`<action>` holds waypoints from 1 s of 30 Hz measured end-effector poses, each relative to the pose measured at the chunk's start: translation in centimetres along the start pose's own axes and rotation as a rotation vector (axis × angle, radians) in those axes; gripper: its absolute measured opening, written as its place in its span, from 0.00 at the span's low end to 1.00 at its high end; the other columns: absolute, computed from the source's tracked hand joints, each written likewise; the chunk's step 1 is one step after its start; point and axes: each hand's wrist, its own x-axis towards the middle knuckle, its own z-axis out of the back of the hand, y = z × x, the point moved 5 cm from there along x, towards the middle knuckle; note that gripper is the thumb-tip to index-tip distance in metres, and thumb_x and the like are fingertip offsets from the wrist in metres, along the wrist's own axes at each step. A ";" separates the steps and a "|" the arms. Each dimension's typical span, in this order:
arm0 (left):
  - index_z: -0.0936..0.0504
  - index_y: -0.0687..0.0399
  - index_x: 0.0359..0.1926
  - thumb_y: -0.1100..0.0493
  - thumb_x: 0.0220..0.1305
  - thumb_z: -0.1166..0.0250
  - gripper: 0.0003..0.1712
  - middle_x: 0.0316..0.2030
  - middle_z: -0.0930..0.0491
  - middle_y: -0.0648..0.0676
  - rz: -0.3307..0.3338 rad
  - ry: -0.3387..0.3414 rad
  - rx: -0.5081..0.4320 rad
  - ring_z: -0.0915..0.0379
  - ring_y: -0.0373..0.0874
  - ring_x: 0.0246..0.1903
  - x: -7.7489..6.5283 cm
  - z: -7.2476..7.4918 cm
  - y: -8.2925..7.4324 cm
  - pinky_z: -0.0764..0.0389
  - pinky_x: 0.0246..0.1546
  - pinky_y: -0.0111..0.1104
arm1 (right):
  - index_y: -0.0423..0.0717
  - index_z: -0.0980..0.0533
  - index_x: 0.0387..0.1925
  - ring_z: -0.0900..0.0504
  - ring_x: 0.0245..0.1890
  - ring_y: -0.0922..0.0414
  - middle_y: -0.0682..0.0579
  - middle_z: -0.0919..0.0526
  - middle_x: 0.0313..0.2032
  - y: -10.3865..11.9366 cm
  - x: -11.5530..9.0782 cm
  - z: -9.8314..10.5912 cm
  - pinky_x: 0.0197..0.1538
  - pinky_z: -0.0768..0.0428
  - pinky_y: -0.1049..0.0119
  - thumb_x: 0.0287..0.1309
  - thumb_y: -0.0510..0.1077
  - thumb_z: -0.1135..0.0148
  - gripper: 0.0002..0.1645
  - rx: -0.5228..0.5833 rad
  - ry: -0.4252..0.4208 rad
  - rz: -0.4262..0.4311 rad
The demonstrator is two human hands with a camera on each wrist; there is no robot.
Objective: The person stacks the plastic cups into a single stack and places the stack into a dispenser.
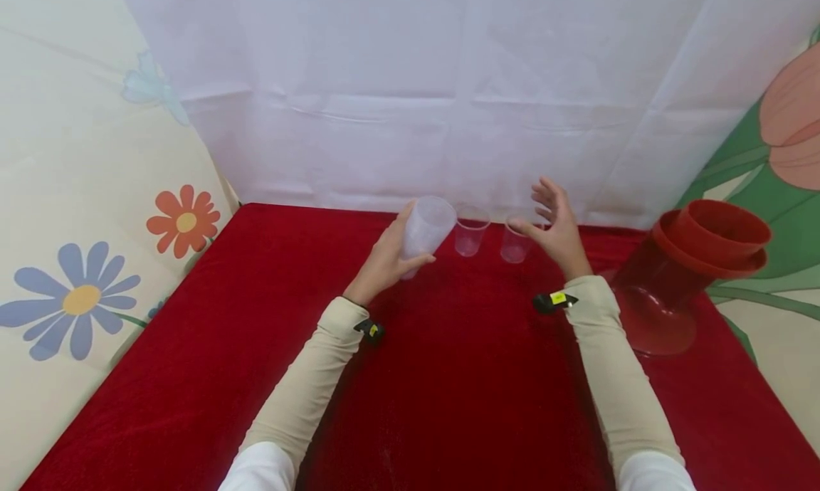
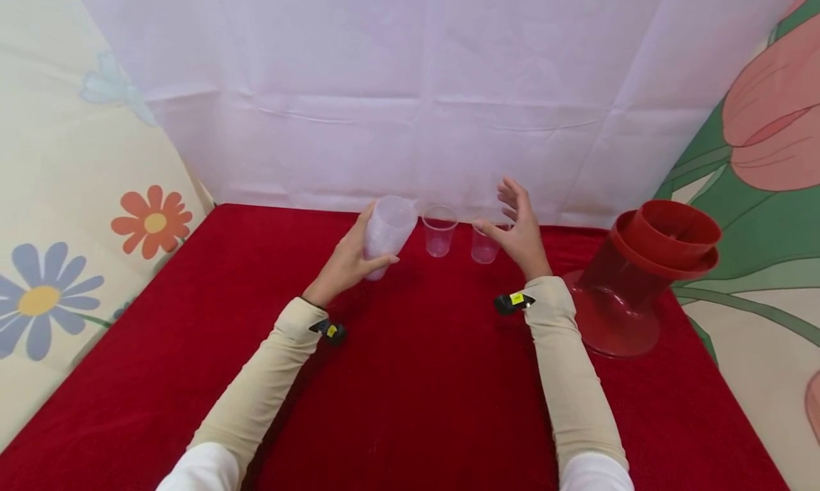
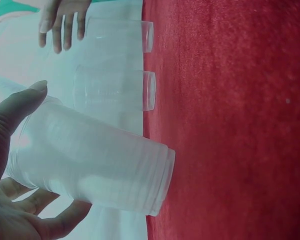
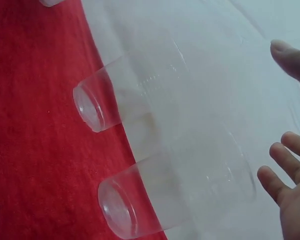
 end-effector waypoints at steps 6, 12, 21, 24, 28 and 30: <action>0.54 0.52 0.79 0.54 0.58 0.25 0.58 0.69 0.36 0.60 0.008 0.010 0.002 0.34 0.54 0.58 0.0 0.0 -0.1 0.26 0.54 0.52 | 0.38 0.44 0.74 0.36 0.68 0.40 0.35 0.35 0.69 -0.7 -0.1 0.2 0.69 0.37 0.45 0.52 0.30 0.28 0.51 0.004 -0.042 0.022; 0.54 0.53 0.79 0.54 0.58 0.24 0.59 0.69 0.36 0.60 0.008 0.008 0.017 0.34 0.55 0.59 0.0 -0.1 -0.1 0.26 0.55 0.51 | 0.37 0.43 0.73 0.35 0.68 0.42 0.35 0.34 0.68 -1.3 -0.1 0.3 0.69 0.37 0.44 0.52 0.29 0.28 0.50 0.031 -0.074 0.021; 0.53 0.54 0.79 0.56 0.58 0.24 0.58 0.69 0.36 0.61 0.001 0.004 0.015 0.34 0.55 0.59 -0.1 -0.2 -0.2 0.27 0.55 0.52 | 0.37 0.45 0.74 0.38 0.69 0.38 0.33 0.37 0.69 -2.4 -0.3 0.5 0.71 0.42 0.42 0.56 0.35 0.28 0.50 0.027 -0.057 0.008; 0.52 0.54 0.79 0.56 0.58 0.24 0.58 0.68 0.35 0.61 -0.005 0.002 0.016 0.34 0.55 0.59 0.0 -0.2 -0.2 0.27 0.56 0.52 | 0.37 0.46 0.74 0.39 0.70 0.38 0.33 0.37 0.70 -2.8 -0.3 0.5 0.70 0.42 0.42 0.57 0.35 0.29 0.50 0.007 -0.047 -0.003; 0.53 0.53 0.79 0.56 0.58 0.24 0.58 0.68 0.35 0.61 -0.004 0.006 0.011 0.33 0.55 0.58 0.1 -0.2 -0.2 0.26 0.55 0.51 | 0.37 0.47 0.75 0.39 0.69 0.38 0.32 0.38 0.69 -3.4 -0.3 0.7 0.70 0.41 0.42 0.57 0.34 0.29 0.51 -0.021 -0.042 -0.022; 0.53 0.53 0.79 0.55 0.58 0.24 0.58 0.68 0.36 0.61 -0.005 0.008 0.008 0.33 0.55 0.58 0.2 -0.2 -0.2 0.26 0.55 0.51 | 0.39 0.48 0.75 0.39 0.69 0.37 0.31 0.39 0.69 -4.5 -0.1 0.9 0.70 0.41 0.43 0.56 0.35 0.28 0.52 -0.018 -0.040 -0.031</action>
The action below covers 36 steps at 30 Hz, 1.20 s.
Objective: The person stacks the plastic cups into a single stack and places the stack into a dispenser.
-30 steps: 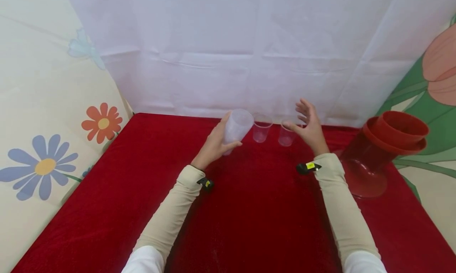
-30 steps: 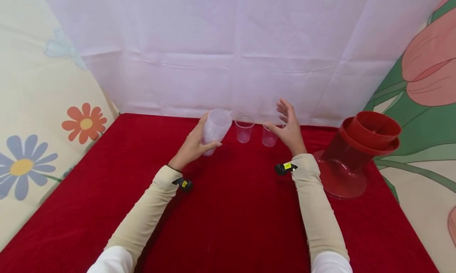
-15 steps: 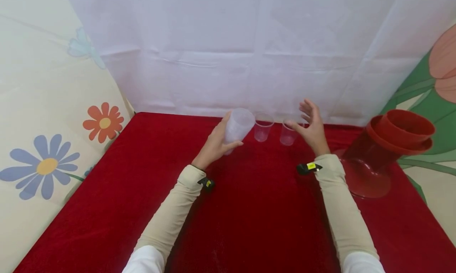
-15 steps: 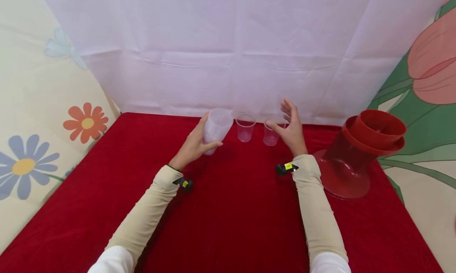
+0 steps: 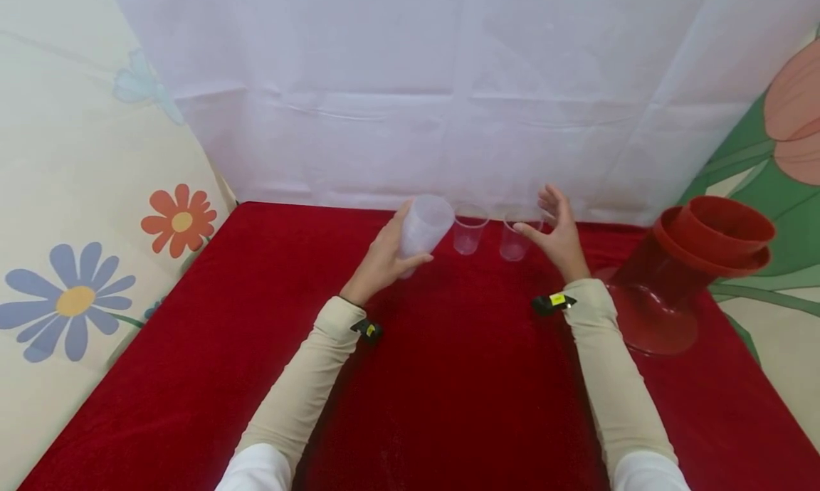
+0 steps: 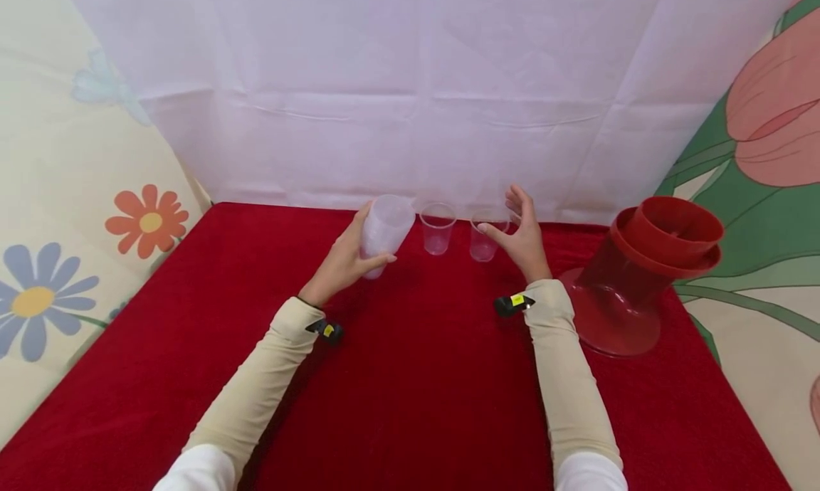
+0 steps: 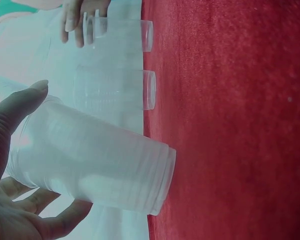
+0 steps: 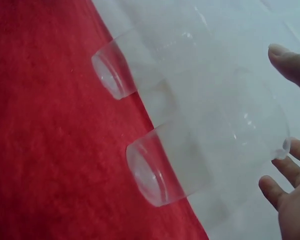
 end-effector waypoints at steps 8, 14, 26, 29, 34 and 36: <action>0.53 0.54 0.79 0.56 0.58 0.24 0.58 0.69 0.36 0.61 -0.014 -0.012 0.006 0.33 0.55 0.59 0.3 0.3 -0.1 0.26 0.55 0.52 | 0.44 0.50 0.77 0.38 0.69 0.40 0.34 0.39 0.69 -3.4 0.8 0.1 0.70 0.39 0.45 0.53 0.36 0.25 0.57 0.036 0.017 -0.017; 0.53 0.55 0.79 0.55 0.57 0.24 0.58 0.69 0.36 0.61 -0.003 -0.004 0.012 0.34 0.55 0.59 0.4 0.4 -0.1 0.26 0.55 0.51 | 0.43 0.49 0.76 0.36 0.68 0.40 0.32 0.38 0.68 -4.3 0.6 -0.3 0.68 0.34 0.51 0.53 0.43 0.23 0.58 0.055 0.035 -0.026; 0.53 0.54 0.79 0.55 0.57 0.24 0.59 0.69 0.36 0.61 0.006 -0.006 0.008 0.34 0.56 0.59 0.1 0.1 0.1 0.26 0.55 0.52 | 0.39 0.52 0.77 0.38 0.69 0.38 0.31 0.37 0.69 -4.9 0.4 -1.6 0.65 0.35 0.41 0.53 0.27 0.31 0.56 0.047 0.082 -0.031; 0.53 0.55 0.79 0.55 0.57 0.24 0.58 0.68 0.35 0.63 0.004 0.000 0.008 0.33 0.57 0.58 0.0 0.0 0.0 0.26 0.54 0.52 | 0.35 0.53 0.76 0.37 0.68 0.35 0.28 0.37 0.68 -3.8 -0.1 -1.9 0.64 0.35 0.38 0.54 0.25 0.32 0.55 0.042 0.085 -0.030; 0.53 0.56 0.79 0.55 0.57 0.24 0.58 0.68 0.35 0.63 0.005 0.004 0.014 0.33 0.57 0.58 0.0 -0.1 0.0 0.25 0.54 0.52 | 0.31 0.53 0.74 0.34 0.64 0.31 0.24 0.35 0.65 -1.5 -1.0 -2.2 0.63 0.32 0.41 0.56 0.27 0.33 0.52 0.021 0.087 -0.034; 0.53 0.56 0.79 0.55 0.58 0.24 0.58 0.68 0.35 0.63 0.007 0.005 0.015 0.33 0.57 0.58 0.0 -0.1 0.1 0.26 0.55 0.52 | 0.31 0.53 0.74 0.32 0.63 0.31 0.25 0.34 0.65 -1.4 -1.1 -2.3 0.62 0.29 0.46 0.57 0.28 0.33 0.51 0.026 0.082 -0.034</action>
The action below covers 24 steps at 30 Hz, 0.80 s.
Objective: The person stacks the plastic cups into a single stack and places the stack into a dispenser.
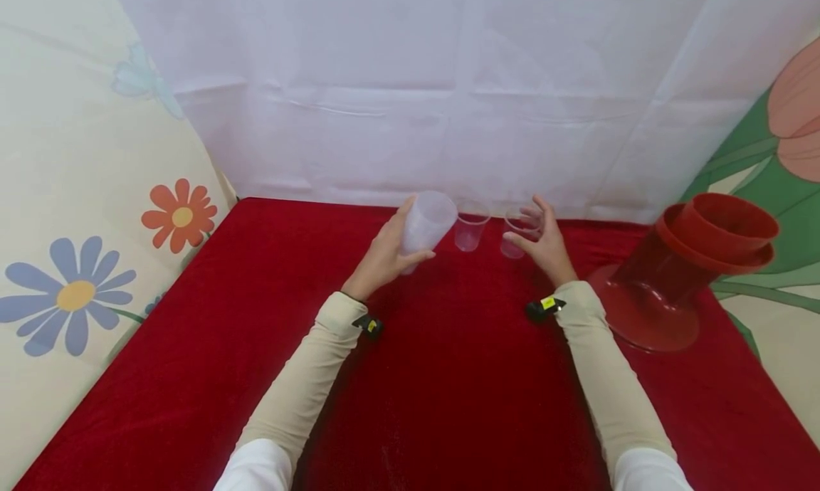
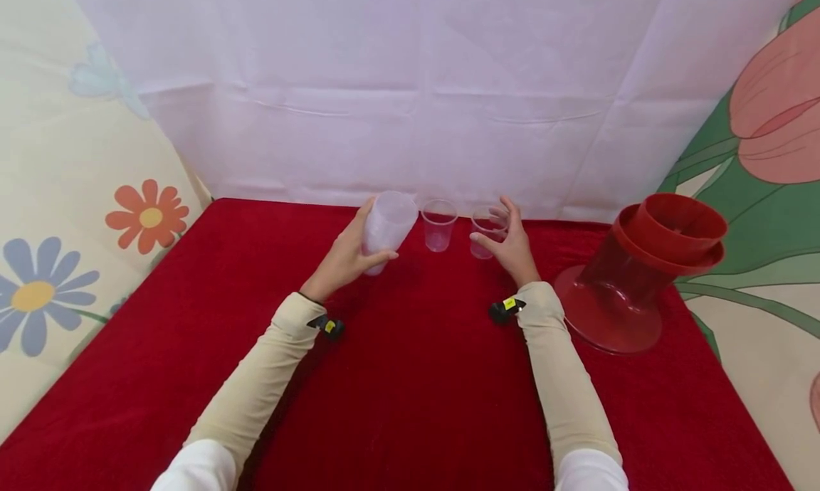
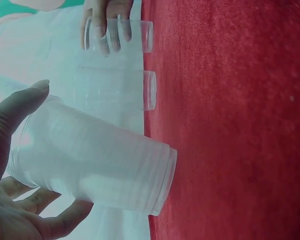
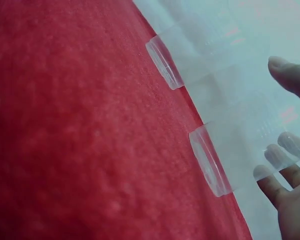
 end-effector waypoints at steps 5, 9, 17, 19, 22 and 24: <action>0.53 0.55 0.79 0.55 0.57 0.24 0.58 0.68 0.35 0.62 -0.003 -0.006 0.003 0.33 0.56 0.58 0.1 -0.1 0.1 0.26 0.55 0.51 | 0.30 0.52 0.74 0.30 0.62 0.33 0.26 0.32 0.64 -0.2 0.1 0.1 0.58 0.26 0.61 0.57 0.26 0.34 0.50 0.007 -0.008 -0.003; 0.53 0.55 0.79 0.54 0.57 0.24 0.59 0.68 0.35 0.63 -0.002 -0.008 0.006 0.33 0.57 0.58 0.1 -0.1 0.1 0.26 0.54 0.52 | 0.32 0.51 0.74 0.28 0.60 0.37 0.27 0.32 0.64 -0.3 0.2 0.1 0.58 0.25 0.62 0.58 0.27 0.34 0.50 0.016 -0.011 -0.012; 0.54 0.53 0.79 0.55 0.58 0.24 0.59 0.68 0.36 0.62 0.017 0.011 0.000 0.34 0.56 0.58 0.1 -0.1 0.1 0.25 0.54 0.52 | 0.34 0.51 0.74 0.27 0.59 0.36 0.25 0.32 0.64 0.2 0.3 0.0 0.53 0.27 0.75 0.58 0.27 0.34 0.50 0.064 -0.006 -0.002; 0.53 0.53 0.79 0.55 0.58 0.24 0.58 0.68 0.35 0.62 0.015 0.010 -0.001 0.34 0.56 0.58 0.1 -0.1 0.0 0.25 0.54 0.52 | 0.34 0.51 0.75 0.26 0.59 0.39 0.26 0.32 0.64 0.3 0.3 0.0 0.53 0.27 0.76 0.58 0.28 0.34 0.50 0.068 0.000 0.002; 0.53 0.53 0.79 0.55 0.58 0.24 0.58 0.68 0.35 0.62 0.018 0.008 -0.002 0.33 0.57 0.58 0.1 -0.1 0.0 0.25 0.53 0.52 | 0.34 0.51 0.75 0.26 0.59 0.37 0.26 0.32 0.64 0.5 0.3 0.0 0.53 0.27 0.76 0.59 0.28 0.34 0.49 0.076 0.010 0.011; 0.54 0.53 0.79 0.55 0.58 0.24 0.59 0.68 0.36 0.62 0.026 0.011 0.000 0.34 0.56 0.58 0.0 0.0 0.0 0.25 0.53 0.52 | 0.33 0.51 0.74 0.27 0.59 0.35 0.26 0.32 0.64 0.5 0.2 0.0 0.54 0.27 0.77 0.59 0.27 0.34 0.49 0.072 0.015 0.016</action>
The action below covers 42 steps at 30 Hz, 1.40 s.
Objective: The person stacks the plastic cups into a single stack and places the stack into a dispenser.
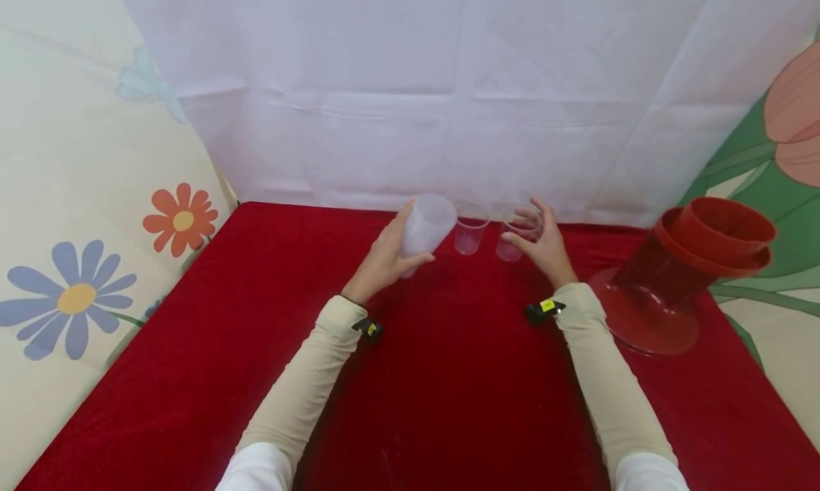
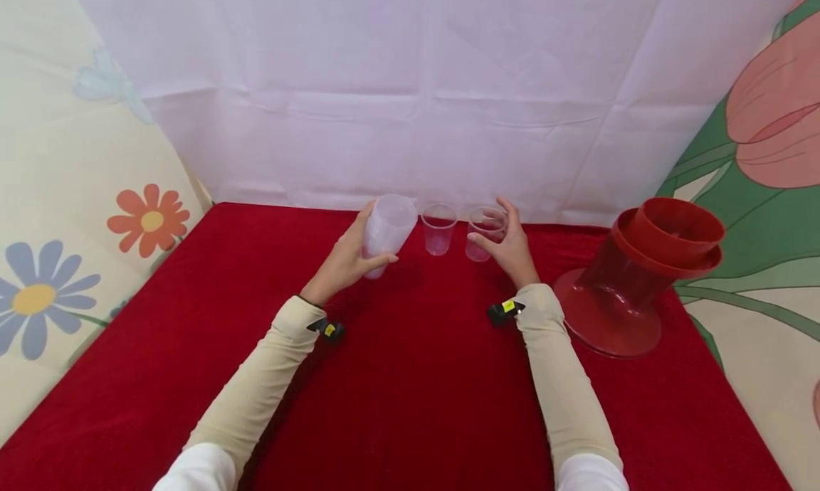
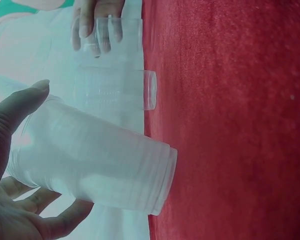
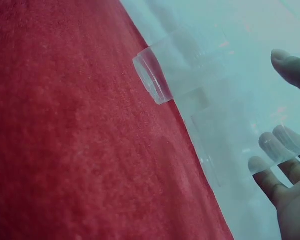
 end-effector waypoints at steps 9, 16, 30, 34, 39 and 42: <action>0.53 0.54 0.79 0.55 0.58 0.25 0.58 0.69 0.36 0.61 -0.014 -0.008 -0.003 0.34 0.56 0.59 0.0 0.1 0.1 0.25 0.54 0.52 | 0.32 0.51 0.74 0.22 0.54 0.47 0.25 0.31 0.63 0.0 0.1 -0.1 0.53 0.27 0.77 0.58 0.27 0.34 0.49 0.010 -0.001 0.009; 0.53 0.54 0.79 0.55 0.58 0.24 0.58 0.69 0.36 0.61 -0.023 -0.007 -0.003 0.34 0.56 0.59 0.2 0.1 0.1 0.26 0.55 0.52 | 0.31 0.50 0.73 0.21 0.50 0.64 0.26 0.31 0.62 0.4 0.3 0.1 0.53 0.26 0.77 0.57 0.25 0.35 0.48 0.032 -0.019 0.014; 0.53 0.54 0.79 0.55 0.58 0.24 0.58 0.69 0.37 0.62 -0.015 -0.009 -0.001 0.34 0.56 0.59 -0.2 0.1 0.2 0.26 0.55 0.53 | 0.35 0.45 0.73 0.26 0.60 0.42 0.26 0.30 0.62 1.5 -0.1 0.4 0.55 0.26 0.74 0.58 0.29 0.32 0.46 0.005 -0.050 0.036; 0.53 0.54 0.79 0.55 0.58 0.24 0.58 0.68 0.35 0.62 -0.010 -0.008 0.004 0.33 0.56 0.58 -0.3 0.2 0.3 0.25 0.54 0.52 | 0.37 0.45 0.73 0.25 0.60 0.45 0.28 0.30 0.63 1.7 -0.2 0.4 0.56 0.25 0.72 0.59 0.31 0.32 0.46 -0.002 -0.048 0.033; 0.53 0.55 0.79 0.55 0.58 0.24 0.58 0.69 0.36 0.62 -0.021 -0.007 0.000 0.34 0.56 0.59 -0.2 0.2 0.3 0.26 0.55 0.52 | 0.35 0.44 0.72 0.27 0.60 0.40 0.28 0.29 0.63 1.0 0.4 0.6 0.55 0.24 0.72 0.57 0.26 0.33 0.45 0.032 -0.074 0.073; 0.53 0.56 0.79 0.55 0.58 0.24 0.58 0.69 0.37 0.62 -0.032 -0.016 0.009 0.34 0.56 0.59 -0.2 0.2 0.2 0.26 0.56 0.52 | 0.37 0.43 0.72 0.27 0.61 0.40 0.31 0.29 0.64 0.3 0.9 0.9 0.57 0.24 0.70 0.57 0.26 0.34 0.44 0.035 -0.078 0.081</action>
